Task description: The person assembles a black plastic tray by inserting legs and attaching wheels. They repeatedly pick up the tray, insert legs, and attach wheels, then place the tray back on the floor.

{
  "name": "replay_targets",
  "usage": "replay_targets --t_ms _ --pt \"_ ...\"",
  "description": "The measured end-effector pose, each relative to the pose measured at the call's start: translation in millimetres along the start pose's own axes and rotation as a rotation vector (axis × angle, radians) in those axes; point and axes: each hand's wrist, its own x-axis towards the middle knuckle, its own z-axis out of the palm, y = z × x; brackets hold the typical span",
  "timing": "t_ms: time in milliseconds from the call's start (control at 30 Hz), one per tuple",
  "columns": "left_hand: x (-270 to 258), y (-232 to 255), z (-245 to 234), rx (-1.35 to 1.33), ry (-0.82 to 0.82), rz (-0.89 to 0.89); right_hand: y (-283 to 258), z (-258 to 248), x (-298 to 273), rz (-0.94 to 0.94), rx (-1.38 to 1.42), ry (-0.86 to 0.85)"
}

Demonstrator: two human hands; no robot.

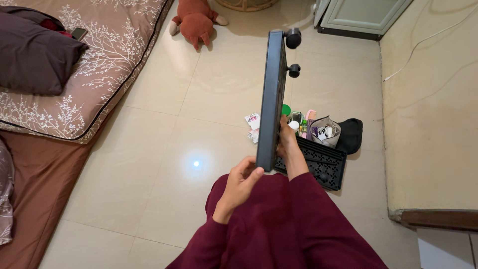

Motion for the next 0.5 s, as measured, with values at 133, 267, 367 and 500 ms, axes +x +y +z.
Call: replay_targets --t_ms 133,267,367,500 --pt "2 2 4 -0.074 0.071 0.088 3 10 -7 0.104 0.040 -0.034" --pt "23 -4 0 -0.136 0.141 0.170 3 20 -22 0.148 0.044 -0.188" --pt "39 -10 -10 -0.184 0.193 0.220 3 15 -30 0.174 -0.003 -0.252" --pt "62 -13 -25 -0.169 0.254 0.227 -3 -25 -9 0.153 -0.160 -0.150"
